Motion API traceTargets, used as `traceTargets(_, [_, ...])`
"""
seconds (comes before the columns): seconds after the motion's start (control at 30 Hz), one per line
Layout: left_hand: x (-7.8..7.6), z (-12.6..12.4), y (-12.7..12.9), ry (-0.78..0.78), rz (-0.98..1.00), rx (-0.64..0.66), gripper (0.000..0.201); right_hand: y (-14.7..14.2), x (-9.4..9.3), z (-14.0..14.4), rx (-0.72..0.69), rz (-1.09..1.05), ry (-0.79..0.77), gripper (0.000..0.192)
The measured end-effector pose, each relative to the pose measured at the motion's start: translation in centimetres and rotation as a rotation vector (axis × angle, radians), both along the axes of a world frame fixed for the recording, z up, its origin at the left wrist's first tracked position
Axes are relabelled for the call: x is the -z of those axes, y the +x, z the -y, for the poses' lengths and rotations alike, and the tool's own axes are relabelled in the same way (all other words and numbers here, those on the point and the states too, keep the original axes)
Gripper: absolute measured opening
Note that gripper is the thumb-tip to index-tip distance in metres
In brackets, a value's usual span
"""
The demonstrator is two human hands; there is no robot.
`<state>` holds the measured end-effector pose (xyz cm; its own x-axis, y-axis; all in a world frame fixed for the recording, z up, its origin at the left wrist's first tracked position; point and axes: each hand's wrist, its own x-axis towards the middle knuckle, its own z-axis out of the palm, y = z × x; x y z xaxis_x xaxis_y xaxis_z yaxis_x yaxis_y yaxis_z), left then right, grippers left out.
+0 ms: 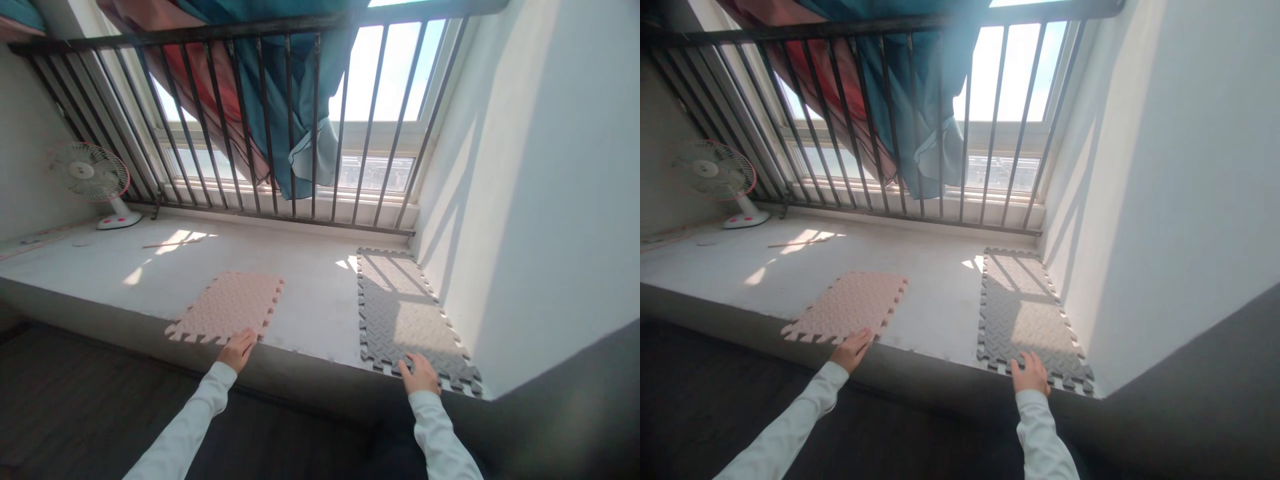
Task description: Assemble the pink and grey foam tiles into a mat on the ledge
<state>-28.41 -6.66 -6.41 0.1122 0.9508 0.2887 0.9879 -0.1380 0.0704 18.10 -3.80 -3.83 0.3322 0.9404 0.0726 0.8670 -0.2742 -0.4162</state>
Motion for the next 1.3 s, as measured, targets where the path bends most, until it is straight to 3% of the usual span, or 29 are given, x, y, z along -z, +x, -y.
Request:
traceTargets(0.2, [-0.6, 0.2, 0.0, -0.009, -0.021, 0.033, 0.038, 0.2, 0.0, 0.1, 0.004, -0.022, -0.007, 0.042])
traceTargets(0.5, [0.3, 0.3, -0.6, 0.002, -0.039, 0.009, 0.039, 0.4, 0.4, -0.2, -0.001, -0.022, -0.024, 0.043])
traceTargets(0.63, [-0.4, 0.9, -0.3, -0.002, -0.087, 0.007, 0.038, 0.2, 0.0, -0.2, -0.005, -0.015, -0.044, 0.044])
traceTargets(0.8, [-3.1, -0.4, 1.5, -0.127, -0.148, -0.042, 0.034, -0.4, -0.7, -0.1, -0.019, 0.003, -0.104, 0.044])
traceTargets(0.97, [-5.5, -3.8, 3.8, -0.400, -0.267, 0.041, 0.034, -0.8, -1.2, 0.1, 0.000, 0.019, -0.139, 0.043])
traceTargets(1.07, [-6.1, -5.3, 4.3, -0.519, -0.341, 0.049, 0.034, -0.7, -1.8, 0.3, 0.012, 0.030, -0.172, 0.041])
traceTargets(1.3, [-6.2, -6.2, 4.1, -0.609, -0.352, 0.059, 0.034, -0.8, -3.0, 0.8, 0.008, 0.103, -0.311, 0.028])
